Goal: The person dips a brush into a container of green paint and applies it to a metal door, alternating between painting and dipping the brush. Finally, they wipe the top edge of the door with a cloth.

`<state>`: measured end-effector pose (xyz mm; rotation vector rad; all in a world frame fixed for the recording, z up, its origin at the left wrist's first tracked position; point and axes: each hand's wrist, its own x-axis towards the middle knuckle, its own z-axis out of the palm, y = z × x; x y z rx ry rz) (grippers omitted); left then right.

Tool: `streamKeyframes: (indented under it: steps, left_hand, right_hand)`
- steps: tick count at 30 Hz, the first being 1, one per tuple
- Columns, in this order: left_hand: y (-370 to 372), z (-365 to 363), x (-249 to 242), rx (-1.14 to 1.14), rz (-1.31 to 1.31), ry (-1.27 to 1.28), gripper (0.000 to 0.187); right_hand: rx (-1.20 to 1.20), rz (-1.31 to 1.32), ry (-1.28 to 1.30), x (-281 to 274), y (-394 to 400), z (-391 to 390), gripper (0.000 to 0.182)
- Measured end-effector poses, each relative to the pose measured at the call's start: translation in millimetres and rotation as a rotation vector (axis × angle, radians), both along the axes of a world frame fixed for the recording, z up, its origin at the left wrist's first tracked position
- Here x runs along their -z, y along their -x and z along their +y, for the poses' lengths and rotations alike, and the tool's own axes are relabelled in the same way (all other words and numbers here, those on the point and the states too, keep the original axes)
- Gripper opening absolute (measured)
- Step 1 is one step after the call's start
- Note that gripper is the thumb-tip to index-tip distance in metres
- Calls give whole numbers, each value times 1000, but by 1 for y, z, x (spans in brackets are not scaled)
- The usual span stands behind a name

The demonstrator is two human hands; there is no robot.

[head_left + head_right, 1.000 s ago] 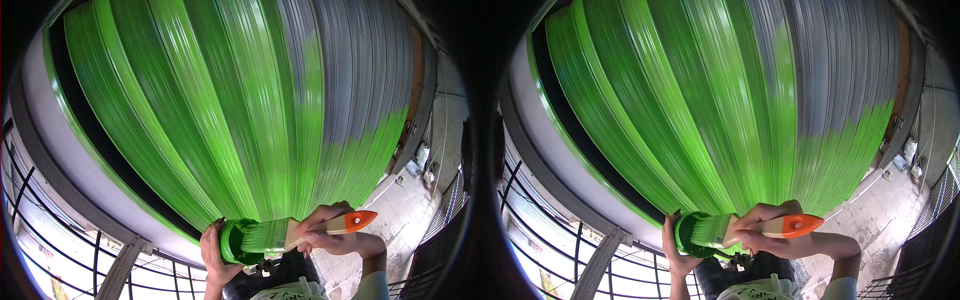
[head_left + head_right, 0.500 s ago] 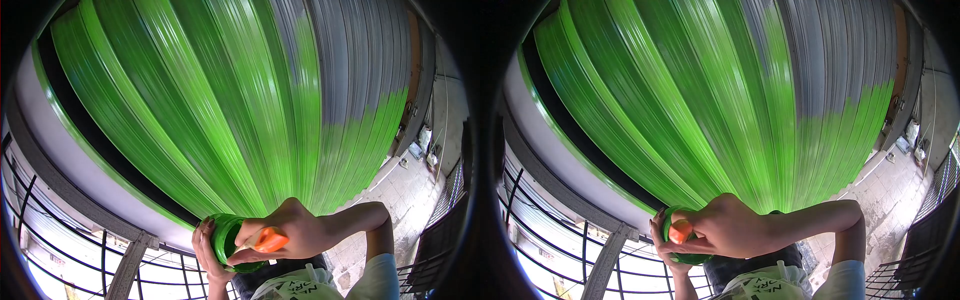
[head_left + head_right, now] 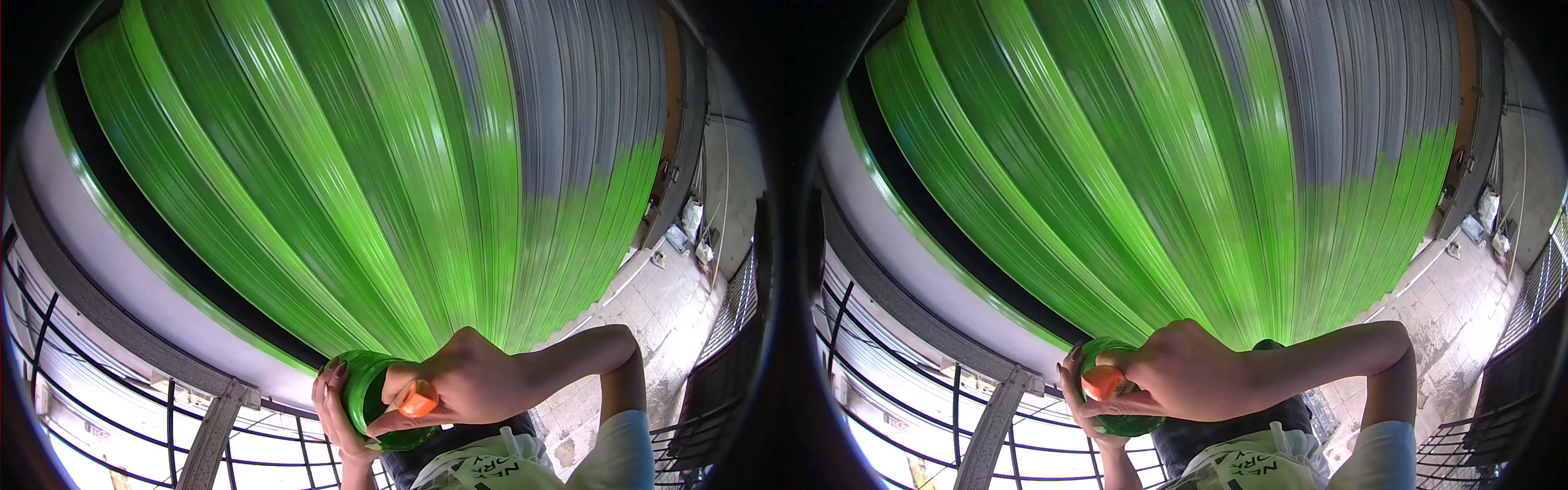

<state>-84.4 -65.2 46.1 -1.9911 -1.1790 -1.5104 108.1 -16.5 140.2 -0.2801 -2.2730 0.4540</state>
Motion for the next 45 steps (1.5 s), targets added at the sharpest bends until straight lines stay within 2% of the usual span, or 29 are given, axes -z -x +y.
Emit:
streamKeyframes:
  steps: [4, 10, 13, 16, 19, 22, 25, 28, 31, 32, 33, 34, 35, 36, 37, 41, 42, 45]
  left_hand:
    - [-1, -1, 0, -12, 15, -10, 73]
    - [-3, -4, -3, -11, 24, -8, 72]
    - [-3, -3, -3, -17, 27, -15, 71]
    - [-5, -3, -3, -12, 37, -17, 71]
    - [-3, -2, 0, -23, 38, -27, 72]
    - [1, -8, 2, 38, 8, 72, 94]
    - [2, -5, 8, -17, -30, 97, 98]
    - [2, -5, 15, 24, -109, 118, 108]
    - [1, -2, 17, 53, -197, 206, 119]
    - [0, -3, 15, 64, -249, 280, 120]
    - [-1, -3, 14, 77, -301, 352, 120]
    - [-2, -1, 14, 86, -357, 389, 121]
    - [-4, 3, 12, 90, -343, 325, 114]
    - [-4, 6, 13, 90, -331, 355, 118]
    - [-5, 7, 15, 94, -319, 385, 122]
    - [-21, 15, 19, 147, -507, 428, 122]
    - [-22, 19, 19, 134, -433, 370, 120]
    - [-26, 27, 19, 204, -496, 435, 116]
  right_hand:
    - [6, 123, -56, 4, 2, 2, 33]
    - [-3, -46, 9, -2, -3, -3, 34]
    - [-24, 16, 29, -1, -3, -3, 33]
    - [-11, -47, -4, 2, -1, -3, 30]
    - [-29, 37, 4, 1, -4, -3, 28]
    - [-49, 96, 24, -2, -7, -2, 28]
    - [-142, 157, 98, -3, -10, 0, 22]
    - [-180, 294, 381, -3, -12, -2, 18]
    - [-161, 306, 524, 6, -18, 4, 13]
    - [-129, 193, 476, 7, -25, 6, 13]
    - [-175, 269, 272, 12, -22, 10, 14]
    - [-174, 174, 129, 16, -25, 12, 16]
    - [-167, 77, -17, 20, -30, 14, 18]
    - [-264, 90, 22, 28, -31, 14, 23]
    - [-248, 99, -118, 32, -34, 15, 28]
    - [-90, -12, -574, 34, -47, 9, 28]
    - [-42, -5, -650, 36, -50, 7, 28]
    - [108, 120, -855, 49, -54, 7, 24]
